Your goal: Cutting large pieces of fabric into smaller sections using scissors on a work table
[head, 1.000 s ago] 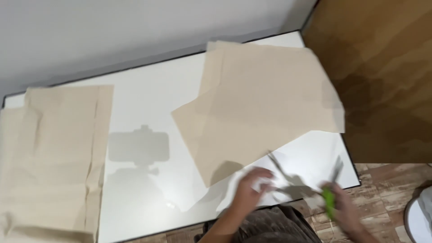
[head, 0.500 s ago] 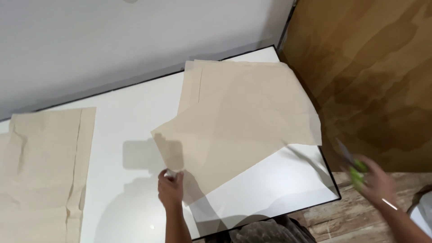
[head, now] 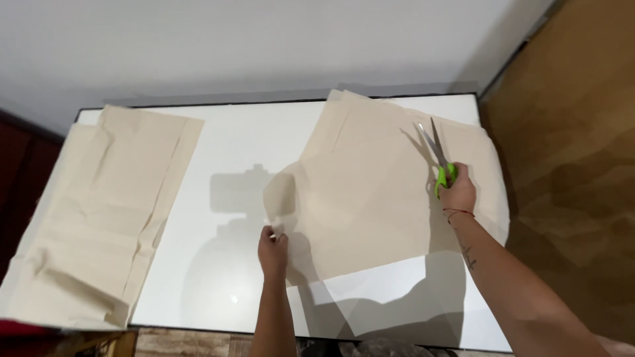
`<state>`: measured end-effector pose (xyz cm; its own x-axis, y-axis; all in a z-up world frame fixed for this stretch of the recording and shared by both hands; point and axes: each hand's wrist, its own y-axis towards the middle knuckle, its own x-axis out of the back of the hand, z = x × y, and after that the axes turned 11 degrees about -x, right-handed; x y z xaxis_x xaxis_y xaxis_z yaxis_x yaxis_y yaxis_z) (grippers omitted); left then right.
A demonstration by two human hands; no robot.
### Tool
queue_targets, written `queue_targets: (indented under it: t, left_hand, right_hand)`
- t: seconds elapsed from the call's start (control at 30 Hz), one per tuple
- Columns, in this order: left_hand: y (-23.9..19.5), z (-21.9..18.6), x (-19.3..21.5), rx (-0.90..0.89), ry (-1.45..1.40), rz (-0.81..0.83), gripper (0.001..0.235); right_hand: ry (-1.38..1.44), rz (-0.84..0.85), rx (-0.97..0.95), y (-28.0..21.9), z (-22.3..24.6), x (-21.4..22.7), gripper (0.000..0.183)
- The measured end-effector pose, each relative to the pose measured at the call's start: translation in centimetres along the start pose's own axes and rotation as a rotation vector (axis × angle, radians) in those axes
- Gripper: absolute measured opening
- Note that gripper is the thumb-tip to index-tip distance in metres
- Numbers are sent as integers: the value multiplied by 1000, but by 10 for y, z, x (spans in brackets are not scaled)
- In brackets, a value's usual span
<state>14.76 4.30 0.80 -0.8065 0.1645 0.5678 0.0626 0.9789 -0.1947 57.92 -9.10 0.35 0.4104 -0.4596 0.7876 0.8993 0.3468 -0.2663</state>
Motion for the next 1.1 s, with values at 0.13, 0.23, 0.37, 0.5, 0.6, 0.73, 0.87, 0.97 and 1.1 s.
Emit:
queue_targets:
  t: [0.13, 0.23, 0.37, 0.5, 0.6, 0.73, 0.87, 0.97, 1.1]
  left_hand:
    - [-20, -89, 38, 24, -171, 78, 52]
    - [-31, -129, 55, 28, -189, 150, 69]
    - [-25, -125, 51, 13, -155, 197, 74]
    - [-22, -107, 51, 55, -132, 184, 74]
    - [-11, -78, 47, 86, -171, 139, 72]
    - [-1, -64, 53, 68, -224, 78, 66]
    - [18, -82, 56, -223, -400, 122, 62]
    - [87, -43, 4, -616, -406, 127, 53]
    - [138, -82, -60, -648, -506, 241, 53]
  right_hand:
    - [12, 50, 11, -4, 9, -1, 55]
    - [-20, 39, -7, -8, 15, -1, 61]
    - [-35, 46, -48, -11, 25, -2, 67]
    - [-72, 123, -16, 4, 23, -6, 58]
    - [-64, 152, 31, 8, 30, -13, 59]
    - [45, 191, 77, 10, 38, -17, 58]
    - [451, 12, 277, 13, 45, 11, 59]
    - [432, -176, 335, 37, 27, 45, 48]
    - [699, -309, 453, 50, -10, 66, 52]
